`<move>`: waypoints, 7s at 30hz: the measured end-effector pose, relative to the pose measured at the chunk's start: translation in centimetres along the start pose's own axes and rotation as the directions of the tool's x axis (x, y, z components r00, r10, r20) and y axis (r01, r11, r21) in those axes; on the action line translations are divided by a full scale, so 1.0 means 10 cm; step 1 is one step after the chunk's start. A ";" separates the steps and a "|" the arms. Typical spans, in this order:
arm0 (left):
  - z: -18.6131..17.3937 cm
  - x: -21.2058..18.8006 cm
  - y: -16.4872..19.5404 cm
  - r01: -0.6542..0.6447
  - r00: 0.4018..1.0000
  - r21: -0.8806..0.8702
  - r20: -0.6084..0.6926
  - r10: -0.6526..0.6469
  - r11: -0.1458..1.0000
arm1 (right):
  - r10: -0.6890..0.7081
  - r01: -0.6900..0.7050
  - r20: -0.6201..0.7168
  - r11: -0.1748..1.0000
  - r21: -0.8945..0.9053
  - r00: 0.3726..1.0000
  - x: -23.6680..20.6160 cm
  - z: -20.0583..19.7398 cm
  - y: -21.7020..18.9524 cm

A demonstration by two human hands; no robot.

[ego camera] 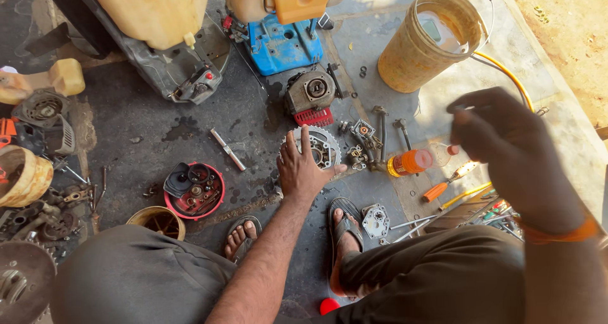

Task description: The person sits on the ground of an outdoor repair area and works on disassembled small-engine parts laid on the floor. They hold a large toothed sprocket plate against a crankcase cover, fit small bolts and components into it by hand, and pick up and reposition small parts from the surrounding work area.

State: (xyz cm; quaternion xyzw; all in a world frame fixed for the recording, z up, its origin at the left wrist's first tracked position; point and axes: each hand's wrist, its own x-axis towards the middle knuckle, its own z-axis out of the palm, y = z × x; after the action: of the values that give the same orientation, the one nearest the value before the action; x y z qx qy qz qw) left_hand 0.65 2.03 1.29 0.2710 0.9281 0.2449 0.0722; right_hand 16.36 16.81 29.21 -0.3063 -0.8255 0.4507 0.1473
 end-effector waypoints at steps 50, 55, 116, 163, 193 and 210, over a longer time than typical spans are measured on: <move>0.16 -0.22 -1.06 0.478 0.877 -0.057 0.077 -0.474 0.876 | 0.055 0.108 0.261 0.815 -0.569 0.964 0.25 0.00 0.25; 0.29 -0.21 -0.98 0.621 0.781 -0.085 -0.016 -0.624 0.779 | 0.093 0.045 0.215 0.827 -0.560 0.972 0.16 -0.09 0.21; 2.25 -0.79 1.36 -0.671 0.679 0.193 0.549 0.488 0.716 | 0.115 -0.057 0.142 0.932 -0.358 0.983 0.23 -0.75 0.66; -0.21 0.04 -0.07 0.241 0.870 -0.107 0.464 -0.166 0.965 | 0.190 -0.021 0.404 0.922 -0.387 0.895 0.41 0.97 1.23; 0.29 0.29 -0.42 -0.278 0.950 -0.221 0.079 0.301 0.935 | 0.188 -0.035 0.361 0.920 -0.391 0.913 0.31 1.18 1.59; 0.05 0.26 -0.14 -0.105 0.896 -0.030 0.430 0.108 0.994 | 0.230 -0.073 0.349 0.909 -0.410 0.908 0.35 1.17 1.64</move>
State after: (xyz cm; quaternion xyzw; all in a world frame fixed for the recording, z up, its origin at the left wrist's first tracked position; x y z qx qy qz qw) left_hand -2.07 2.61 0.16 0.3685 0.8722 0.1853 0.2628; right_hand 13.70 18.03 8.98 -0.2979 -0.8838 0.3402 -0.1197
